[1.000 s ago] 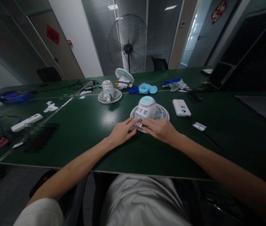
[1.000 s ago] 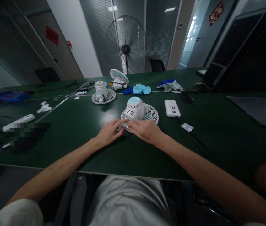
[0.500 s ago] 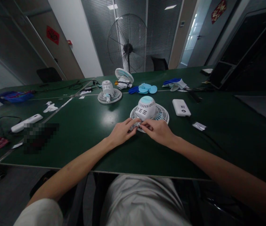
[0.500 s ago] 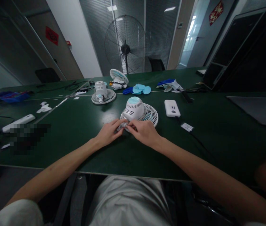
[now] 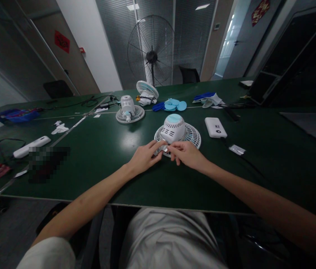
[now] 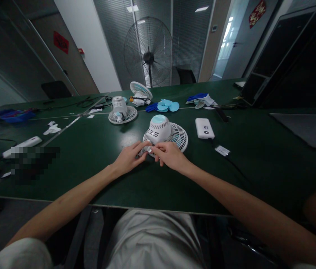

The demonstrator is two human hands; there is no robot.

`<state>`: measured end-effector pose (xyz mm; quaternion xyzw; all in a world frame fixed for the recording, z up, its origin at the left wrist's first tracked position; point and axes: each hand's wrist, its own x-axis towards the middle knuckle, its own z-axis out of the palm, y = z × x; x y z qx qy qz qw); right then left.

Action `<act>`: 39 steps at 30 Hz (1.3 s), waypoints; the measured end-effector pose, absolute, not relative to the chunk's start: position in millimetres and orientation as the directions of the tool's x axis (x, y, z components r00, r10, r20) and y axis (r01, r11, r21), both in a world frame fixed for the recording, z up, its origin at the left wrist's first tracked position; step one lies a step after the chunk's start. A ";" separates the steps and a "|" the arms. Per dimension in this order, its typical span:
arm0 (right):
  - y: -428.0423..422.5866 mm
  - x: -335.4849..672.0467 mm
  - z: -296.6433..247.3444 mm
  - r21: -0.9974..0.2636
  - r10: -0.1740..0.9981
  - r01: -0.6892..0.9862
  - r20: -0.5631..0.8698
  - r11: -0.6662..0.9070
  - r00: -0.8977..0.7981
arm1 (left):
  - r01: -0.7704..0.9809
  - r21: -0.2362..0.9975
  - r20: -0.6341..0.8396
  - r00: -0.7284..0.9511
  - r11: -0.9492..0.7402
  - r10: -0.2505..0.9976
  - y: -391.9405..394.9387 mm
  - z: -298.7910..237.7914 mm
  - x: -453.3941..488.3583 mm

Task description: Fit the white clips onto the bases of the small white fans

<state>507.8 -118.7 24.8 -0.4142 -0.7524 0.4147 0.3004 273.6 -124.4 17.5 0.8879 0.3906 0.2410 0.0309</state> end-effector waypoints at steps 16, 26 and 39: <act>-120.4 517.6 23.2 -0.063 0.531 0.621 0.589 0.781 -0.609 | 0.669 0.256 0.412 0.577 -0.697 0.705 -125.4 19.2 273.8; -124.5 503.4 28.2 -0.842 0.882 0.381 0.210 0.382 -0.422 | 0.687 0.240 0.393 0.577 -0.686 0.716 -125.0 18.8 273.8; -127.8 514.2 22.8 -0.253 0.666 0.642 0.498 0.724 -0.555 | 0.678 0.243 0.393 0.585 -0.694 0.709 -123.8 18.3 273.1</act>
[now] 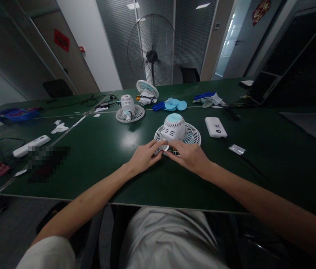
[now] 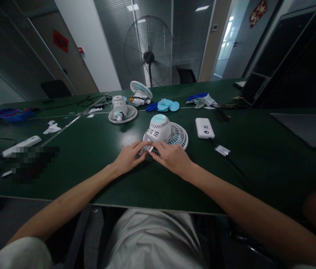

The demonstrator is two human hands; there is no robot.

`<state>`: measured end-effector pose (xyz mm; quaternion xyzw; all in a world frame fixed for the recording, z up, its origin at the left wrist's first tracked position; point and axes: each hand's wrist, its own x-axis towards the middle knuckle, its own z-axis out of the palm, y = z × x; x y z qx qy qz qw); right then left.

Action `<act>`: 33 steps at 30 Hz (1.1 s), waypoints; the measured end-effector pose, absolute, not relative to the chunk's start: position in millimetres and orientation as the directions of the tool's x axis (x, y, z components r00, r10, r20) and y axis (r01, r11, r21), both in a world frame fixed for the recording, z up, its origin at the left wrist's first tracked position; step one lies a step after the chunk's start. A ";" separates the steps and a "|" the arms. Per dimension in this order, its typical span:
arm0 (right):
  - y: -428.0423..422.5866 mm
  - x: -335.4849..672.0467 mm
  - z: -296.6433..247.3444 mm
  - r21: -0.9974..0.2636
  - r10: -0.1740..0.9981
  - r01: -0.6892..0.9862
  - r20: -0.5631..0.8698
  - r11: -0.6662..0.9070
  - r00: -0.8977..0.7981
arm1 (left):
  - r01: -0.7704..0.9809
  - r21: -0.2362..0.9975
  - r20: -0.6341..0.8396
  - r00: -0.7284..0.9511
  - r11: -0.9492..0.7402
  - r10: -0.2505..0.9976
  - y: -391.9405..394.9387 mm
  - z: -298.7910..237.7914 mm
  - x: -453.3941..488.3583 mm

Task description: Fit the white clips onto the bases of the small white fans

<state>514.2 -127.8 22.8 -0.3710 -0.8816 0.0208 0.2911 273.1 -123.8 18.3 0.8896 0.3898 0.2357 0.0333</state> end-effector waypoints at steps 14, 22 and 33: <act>-124.4 501.0 25.8 -0.954 0.889 0.262 0.011 0.146 -0.459 | 0.681 0.246 0.387 0.584 -0.690 0.714 -125.0 19.0 273.3; -130.4 510.5 25.1 -0.448 0.763 0.621 0.441 0.643 -0.472 | 0.678 0.250 0.394 0.581 -0.691 0.712 -124.0 18.2 272.6; -128.0 501.0 29.2 -0.724 0.861 0.495 0.281 0.480 -0.424 | 0.681 0.243 0.408 0.574 -0.691 0.710 -124.1 15.8 273.1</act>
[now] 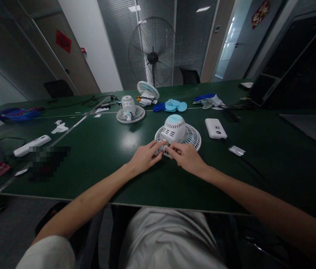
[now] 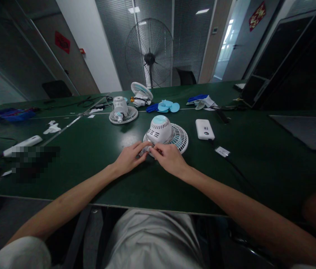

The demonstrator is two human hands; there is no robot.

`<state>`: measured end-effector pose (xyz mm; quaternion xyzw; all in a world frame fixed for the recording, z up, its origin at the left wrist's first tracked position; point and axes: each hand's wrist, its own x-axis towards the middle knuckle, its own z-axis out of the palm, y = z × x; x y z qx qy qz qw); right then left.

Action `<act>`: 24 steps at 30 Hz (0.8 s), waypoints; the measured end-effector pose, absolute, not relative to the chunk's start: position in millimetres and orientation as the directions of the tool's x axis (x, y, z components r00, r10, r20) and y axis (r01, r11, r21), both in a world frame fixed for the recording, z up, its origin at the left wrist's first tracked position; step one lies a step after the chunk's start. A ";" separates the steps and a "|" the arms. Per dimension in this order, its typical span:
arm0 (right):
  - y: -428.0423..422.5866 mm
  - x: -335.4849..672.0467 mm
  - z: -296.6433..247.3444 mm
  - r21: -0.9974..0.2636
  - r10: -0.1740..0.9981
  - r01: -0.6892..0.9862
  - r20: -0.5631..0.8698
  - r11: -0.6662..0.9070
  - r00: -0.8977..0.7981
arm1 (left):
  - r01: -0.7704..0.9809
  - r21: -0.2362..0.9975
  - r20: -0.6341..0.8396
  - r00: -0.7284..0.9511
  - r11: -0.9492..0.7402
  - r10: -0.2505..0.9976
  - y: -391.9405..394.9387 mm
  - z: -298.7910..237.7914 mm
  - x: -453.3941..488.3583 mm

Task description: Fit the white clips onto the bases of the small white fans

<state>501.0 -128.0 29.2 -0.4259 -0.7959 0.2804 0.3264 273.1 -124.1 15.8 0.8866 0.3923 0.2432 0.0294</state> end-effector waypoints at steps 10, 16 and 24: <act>-129.9 506.6 26.5 -0.659 0.833 0.531 0.301 0.533 -0.464 | 0.687 0.241 0.382 0.582 -0.686 0.718 -124.9 18.6 273.6; -128.4 514.8 28.5 -0.208 0.676 0.672 0.466 0.711 -0.571 | 0.680 0.256 0.383 0.581 -0.687 0.718 -125.8 20.0 273.2; -127.0 503.7 28.4 -0.646 0.818 0.520 0.330 0.559 -0.470 | 0.688 0.230 0.373 0.591 -0.688 0.715 -124.8 18.8 273.3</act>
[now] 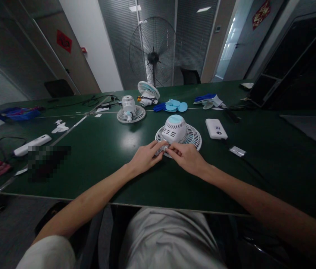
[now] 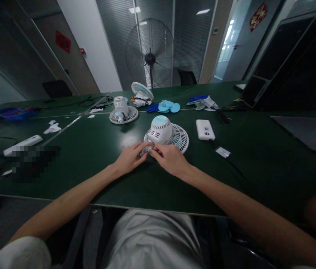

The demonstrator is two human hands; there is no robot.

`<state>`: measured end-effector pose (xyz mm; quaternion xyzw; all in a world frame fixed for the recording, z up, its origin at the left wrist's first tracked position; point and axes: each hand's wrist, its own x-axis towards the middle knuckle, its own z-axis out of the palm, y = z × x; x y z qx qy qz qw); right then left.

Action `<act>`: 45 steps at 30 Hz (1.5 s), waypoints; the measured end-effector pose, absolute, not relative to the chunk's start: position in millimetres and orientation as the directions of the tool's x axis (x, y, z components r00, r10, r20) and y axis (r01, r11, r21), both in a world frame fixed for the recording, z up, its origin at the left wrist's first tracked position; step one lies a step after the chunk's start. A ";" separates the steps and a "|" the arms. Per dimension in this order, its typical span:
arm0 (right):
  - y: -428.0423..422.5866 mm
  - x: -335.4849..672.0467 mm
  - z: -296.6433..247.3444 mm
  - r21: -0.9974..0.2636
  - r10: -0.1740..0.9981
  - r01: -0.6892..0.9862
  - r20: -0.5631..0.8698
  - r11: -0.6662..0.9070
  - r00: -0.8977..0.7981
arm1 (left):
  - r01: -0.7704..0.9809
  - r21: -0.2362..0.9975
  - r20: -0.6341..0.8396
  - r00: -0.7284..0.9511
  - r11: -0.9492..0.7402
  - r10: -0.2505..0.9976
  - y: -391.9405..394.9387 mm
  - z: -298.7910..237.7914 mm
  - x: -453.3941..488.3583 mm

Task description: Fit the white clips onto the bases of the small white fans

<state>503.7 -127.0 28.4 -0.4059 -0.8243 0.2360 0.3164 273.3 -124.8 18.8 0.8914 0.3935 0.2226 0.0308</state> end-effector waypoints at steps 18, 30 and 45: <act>-128.9 508.3 32.9 -0.343 0.720 0.637 0.415 0.690 -0.557 | 0.677 0.226 0.400 0.591 -0.701 0.700 -125.3 17.6 273.4; -129.9 505.2 27.2 -0.680 0.842 0.528 0.265 0.509 -0.471 | 0.694 0.184 0.384 0.601 -0.696 0.701 -124.3 17.1 273.7; -123.6 501.4 26.7 -0.966 0.826 0.257 -0.125 0.024 -0.550 | 0.691 0.160 0.397 0.609 -0.705 0.687 -124.5 16.1 273.3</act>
